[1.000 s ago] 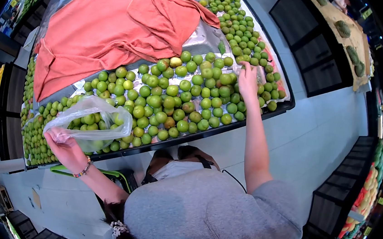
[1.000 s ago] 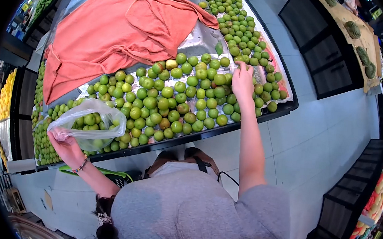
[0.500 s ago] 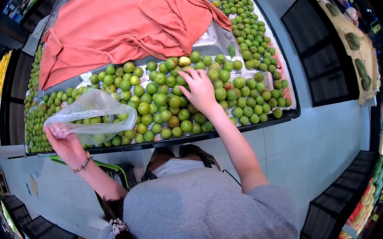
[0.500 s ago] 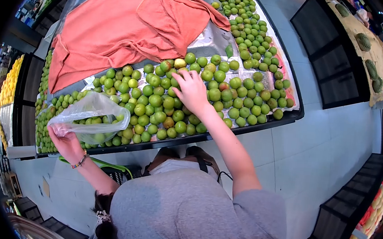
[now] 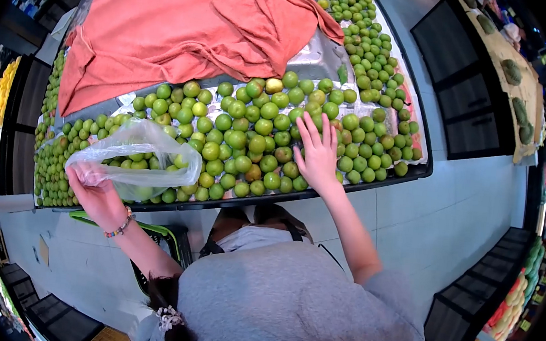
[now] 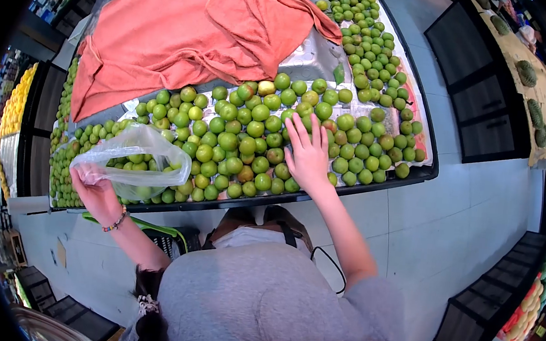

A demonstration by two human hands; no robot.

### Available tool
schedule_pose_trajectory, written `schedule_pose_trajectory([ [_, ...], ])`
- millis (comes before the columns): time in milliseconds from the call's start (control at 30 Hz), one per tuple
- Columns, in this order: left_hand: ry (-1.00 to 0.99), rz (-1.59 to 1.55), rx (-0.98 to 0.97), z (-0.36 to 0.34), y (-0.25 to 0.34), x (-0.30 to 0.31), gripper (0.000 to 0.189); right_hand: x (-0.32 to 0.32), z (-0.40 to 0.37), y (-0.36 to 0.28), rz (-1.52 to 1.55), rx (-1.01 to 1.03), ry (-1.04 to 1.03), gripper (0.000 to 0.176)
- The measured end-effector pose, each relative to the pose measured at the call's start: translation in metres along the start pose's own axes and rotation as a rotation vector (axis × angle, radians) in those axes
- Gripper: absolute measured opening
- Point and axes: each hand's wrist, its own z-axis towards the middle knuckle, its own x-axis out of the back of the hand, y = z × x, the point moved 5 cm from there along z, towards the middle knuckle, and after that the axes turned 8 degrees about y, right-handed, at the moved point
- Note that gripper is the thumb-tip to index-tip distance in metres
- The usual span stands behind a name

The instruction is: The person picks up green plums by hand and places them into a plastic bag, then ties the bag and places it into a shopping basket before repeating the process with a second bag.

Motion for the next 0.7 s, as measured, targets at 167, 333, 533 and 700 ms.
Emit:
schedule_pose_trajectory([
  [167,0.048,-0.025,0.006,-0.001,0.003,0.003,0.031,-0.015,0.053,-0.009,0.02,0.04,0.072,0.062],
  [333,0.156,-0.001,-0.045,-0.008,0.013,0.007,0.031,-0.023,0.075,-0.049,0.031,0.249,0.048,0.055],
  [533,0.149,0.069,-0.109,-0.018,0.029,0.006,0.03,-0.078,0.091,-0.09,0.161,0.326,-0.045,0.061],
  [700,0.046,0.069,-0.079,-0.02,0.03,0.009,0.03,-0.101,0.114,-0.109,0.257,0.345,-0.197,0.06],
])
